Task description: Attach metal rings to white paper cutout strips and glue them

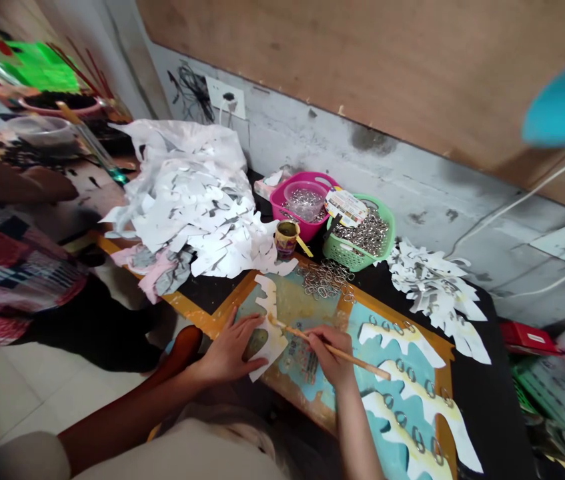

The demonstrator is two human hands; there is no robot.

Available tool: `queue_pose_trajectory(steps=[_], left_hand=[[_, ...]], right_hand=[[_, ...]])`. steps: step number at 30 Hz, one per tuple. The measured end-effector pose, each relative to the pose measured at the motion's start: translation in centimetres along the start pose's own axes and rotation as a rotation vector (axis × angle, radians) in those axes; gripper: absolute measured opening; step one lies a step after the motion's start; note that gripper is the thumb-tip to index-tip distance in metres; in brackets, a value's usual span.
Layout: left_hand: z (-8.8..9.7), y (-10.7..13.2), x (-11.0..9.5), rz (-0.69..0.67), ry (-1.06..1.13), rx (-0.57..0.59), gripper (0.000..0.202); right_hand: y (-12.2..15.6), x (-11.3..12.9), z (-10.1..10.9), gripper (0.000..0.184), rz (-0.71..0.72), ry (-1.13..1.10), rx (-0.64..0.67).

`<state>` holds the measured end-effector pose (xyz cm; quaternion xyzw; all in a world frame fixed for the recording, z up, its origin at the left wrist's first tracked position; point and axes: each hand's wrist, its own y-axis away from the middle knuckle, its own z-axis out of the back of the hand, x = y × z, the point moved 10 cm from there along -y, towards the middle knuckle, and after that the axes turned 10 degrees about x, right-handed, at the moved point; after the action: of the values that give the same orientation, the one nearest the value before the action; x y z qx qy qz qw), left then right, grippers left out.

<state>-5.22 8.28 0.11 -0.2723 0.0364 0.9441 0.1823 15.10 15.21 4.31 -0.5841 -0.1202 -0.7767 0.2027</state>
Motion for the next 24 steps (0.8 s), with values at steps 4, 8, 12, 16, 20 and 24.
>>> queue_pose_trajectory(steps=[4, 8, 12, 16, 20, 24], left_hand=[[0.0, 0.1, 0.0, -0.003, 0.002, 0.002, 0.072], [-0.1, 0.1, 0.0, -0.010, -0.002, -0.001, 0.073], [-0.1, 0.3, 0.4, -0.006, -0.032, -0.051, 0.080], [0.2, 1.0, 0.7, -0.058, -0.011, -0.098, 0.070], [0.4, 1.8, -0.7, -0.183, 0.004, -0.051, 0.066], [-0.2, 2.7, -3.3, -0.324, -0.054, 0.035, 0.060]], right_hand=[[0.4, -0.6, 1.0, 0.016, -0.024, -0.103, -0.118], [1.2, -1.1, 1.1, 0.015, -0.061, -0.149, -0.098], [4.4, -1.0, 4.9, 0.016, 0.022, -0.246, -0.345], [9.2, -1.2, 8.9, 0.013, 0.104, -0.303, -0.593], [13.3, -1.4, 11.4, 0.012, 0.128, -0.323, -0.774], [14.3, -2.0, 11.7, 0.014, 0.104, -0.359, -0.826]])
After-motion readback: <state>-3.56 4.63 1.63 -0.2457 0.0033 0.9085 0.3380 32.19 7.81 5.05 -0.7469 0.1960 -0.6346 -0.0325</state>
